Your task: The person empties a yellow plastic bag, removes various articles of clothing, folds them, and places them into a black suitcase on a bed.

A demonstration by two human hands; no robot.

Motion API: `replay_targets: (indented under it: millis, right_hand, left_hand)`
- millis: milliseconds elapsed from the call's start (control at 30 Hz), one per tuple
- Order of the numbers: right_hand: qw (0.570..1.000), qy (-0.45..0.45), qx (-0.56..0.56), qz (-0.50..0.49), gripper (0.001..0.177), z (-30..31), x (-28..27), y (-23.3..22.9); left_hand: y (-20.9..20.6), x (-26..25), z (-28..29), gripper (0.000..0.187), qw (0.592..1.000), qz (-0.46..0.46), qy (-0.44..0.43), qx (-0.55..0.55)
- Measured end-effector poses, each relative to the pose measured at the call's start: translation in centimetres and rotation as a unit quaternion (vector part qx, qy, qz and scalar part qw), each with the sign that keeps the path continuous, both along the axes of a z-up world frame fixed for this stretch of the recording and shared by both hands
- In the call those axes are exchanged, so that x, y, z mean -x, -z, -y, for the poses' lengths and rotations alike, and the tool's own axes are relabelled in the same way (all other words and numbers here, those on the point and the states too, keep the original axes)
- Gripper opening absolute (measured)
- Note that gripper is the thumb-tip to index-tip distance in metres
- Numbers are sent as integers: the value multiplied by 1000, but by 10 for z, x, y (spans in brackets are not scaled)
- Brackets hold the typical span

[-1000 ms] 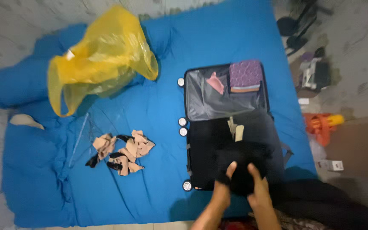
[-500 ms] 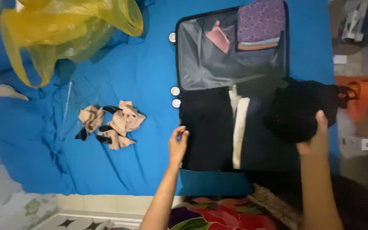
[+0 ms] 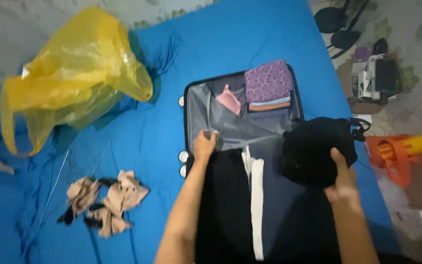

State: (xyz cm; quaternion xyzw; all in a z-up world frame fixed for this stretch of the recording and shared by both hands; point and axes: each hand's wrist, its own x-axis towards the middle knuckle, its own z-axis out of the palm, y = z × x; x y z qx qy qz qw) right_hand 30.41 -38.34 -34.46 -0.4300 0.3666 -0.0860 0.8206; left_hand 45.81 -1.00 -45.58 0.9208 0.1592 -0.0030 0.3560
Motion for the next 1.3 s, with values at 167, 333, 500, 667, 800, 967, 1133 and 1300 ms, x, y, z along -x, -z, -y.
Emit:
replay_targets:
  millis: [167,333,500,667,800,967,1133,1300]
  right_hand:
    - [999,0,-7,32,65,-11,-10,36]
    - [999,-26,27,29,60,-50,-38,39]
    - [983,-102,111,104,63,-106,-117,24]
    - [927,-163,293,170,75,-166,-201,63]
    - [877,-211,415,119,85,-208,-269,130]
    - [914,-245,292,142,87,-224,-304,217]
    - [946,-241,216,-1,88,-216,-309,279]
    - [882,-199,418,-85,82,-214,-321,271]
  left_hand:
    - [49,-53,5,64,976,-191,-75,-68]
    - [136,-54,-42,36,984,24,63,167]
    - [159,-24,-45,33,896,51,-14,441]
    - [141,-9,-27,22,830,18,-76,553]
    - [149,0,-26,18,750,18,-60,658]
    - [157,15,-24,25,656,-76,1,751]
    - [139,17,-26,36,609,-117,74,781]
    - [132,17,-24,45,621,-107,68,773]
